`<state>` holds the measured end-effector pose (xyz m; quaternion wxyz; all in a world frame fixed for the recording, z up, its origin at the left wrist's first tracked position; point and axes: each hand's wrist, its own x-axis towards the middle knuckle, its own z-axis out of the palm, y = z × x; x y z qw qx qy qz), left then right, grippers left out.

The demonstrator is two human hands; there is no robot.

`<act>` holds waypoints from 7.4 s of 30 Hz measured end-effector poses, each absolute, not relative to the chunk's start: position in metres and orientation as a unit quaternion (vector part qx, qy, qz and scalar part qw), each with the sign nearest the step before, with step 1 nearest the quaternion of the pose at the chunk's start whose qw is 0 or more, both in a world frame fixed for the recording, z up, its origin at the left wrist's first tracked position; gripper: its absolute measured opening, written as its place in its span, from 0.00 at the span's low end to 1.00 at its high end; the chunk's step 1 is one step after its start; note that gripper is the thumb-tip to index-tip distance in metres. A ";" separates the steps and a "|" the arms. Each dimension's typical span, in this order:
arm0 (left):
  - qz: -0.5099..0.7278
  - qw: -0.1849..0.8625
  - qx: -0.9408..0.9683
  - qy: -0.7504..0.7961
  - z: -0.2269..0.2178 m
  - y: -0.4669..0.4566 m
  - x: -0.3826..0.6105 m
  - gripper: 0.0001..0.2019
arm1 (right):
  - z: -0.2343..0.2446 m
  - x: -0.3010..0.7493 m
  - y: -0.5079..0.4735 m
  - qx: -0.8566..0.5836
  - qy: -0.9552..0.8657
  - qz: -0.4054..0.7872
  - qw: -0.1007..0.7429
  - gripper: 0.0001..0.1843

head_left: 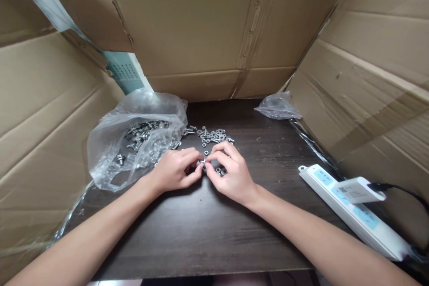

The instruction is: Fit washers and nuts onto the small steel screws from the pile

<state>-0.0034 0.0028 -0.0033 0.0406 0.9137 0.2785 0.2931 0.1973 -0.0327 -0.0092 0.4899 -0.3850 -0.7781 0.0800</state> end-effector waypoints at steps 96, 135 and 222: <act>0.292 0.047 0.912 0.284 -0.003 0.003 -0.003 0.06 | -0.008 0.197 -0.032 -0.369 -0.752 0.121 0.532 0.11; 0.290 0.061 0.915 0.275 -0.003 0.003 -0.004 0.05 | -0.006 0.199 -0.032 -0.402 -0.722 0.144 0.544 0.31; 0.300 0.066 0.911 0.274 -0.002 0.002 -0.003 0.05 | -0.010 0.201 -0.034 -0.280 -0.816 0.089 0.498 0.13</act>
